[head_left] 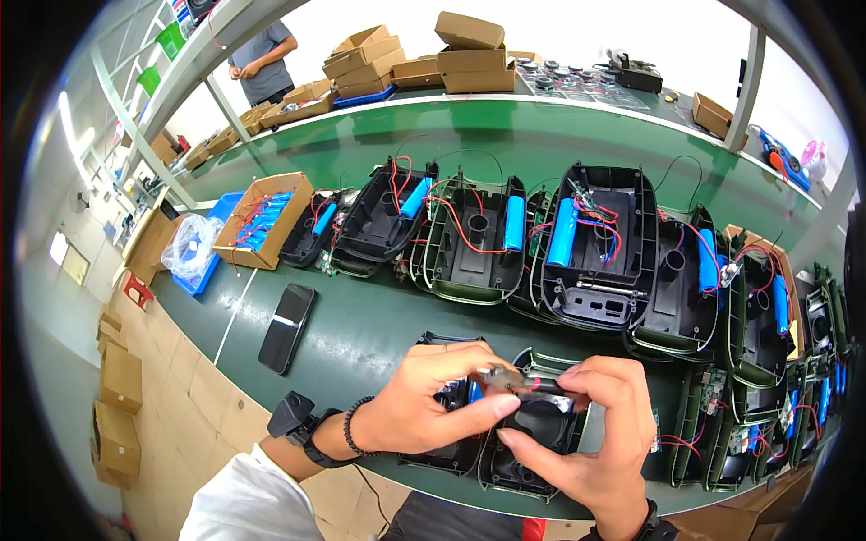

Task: The person is assembling electronic components, specifically connecting wires and installing circuit boards into green plastic housings.

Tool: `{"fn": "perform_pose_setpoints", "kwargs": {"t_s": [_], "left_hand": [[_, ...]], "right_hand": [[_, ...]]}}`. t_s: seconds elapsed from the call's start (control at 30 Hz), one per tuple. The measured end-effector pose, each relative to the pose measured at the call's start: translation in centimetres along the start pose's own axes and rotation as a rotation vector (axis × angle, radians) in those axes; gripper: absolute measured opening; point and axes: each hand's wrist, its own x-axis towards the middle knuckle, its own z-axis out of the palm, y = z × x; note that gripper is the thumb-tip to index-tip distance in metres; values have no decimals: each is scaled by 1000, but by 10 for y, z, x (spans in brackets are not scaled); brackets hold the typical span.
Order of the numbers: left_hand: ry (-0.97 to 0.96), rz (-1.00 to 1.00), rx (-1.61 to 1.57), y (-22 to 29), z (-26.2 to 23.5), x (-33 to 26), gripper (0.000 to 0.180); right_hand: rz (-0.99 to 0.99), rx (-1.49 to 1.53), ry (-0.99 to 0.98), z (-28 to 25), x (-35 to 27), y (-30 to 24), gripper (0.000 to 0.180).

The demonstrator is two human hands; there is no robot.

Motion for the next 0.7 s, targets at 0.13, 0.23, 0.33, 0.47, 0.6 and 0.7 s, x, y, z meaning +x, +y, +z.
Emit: {"fn": "perform_pose_setpoints", "kwargs": {"t_s": [0.13,0.23,0.33,0.47,0.6,0.7], "left_hand": [[33,-3,-2,-4,-2,0,11],[53,58,-37,-5,4,2,11],[7,31,-9,0,4,1,12],[-32,25,-20,-2,1,-3,28],[-85,-130,-120,2,0,-1,43],[-374,-81,-106,-4,-1,-3,83]], "right_hand": [[132,134,-94,-3,-2,-9,36],[186,270,-96,-1,-5,-10,34],[168,234,-137,-3,-2,-12,31],[77,221,-152,-4,-4,-11,29],[93,188,-66,-4,-14,-8,22],[202,260,-54,0,-20,-10,20]]}}
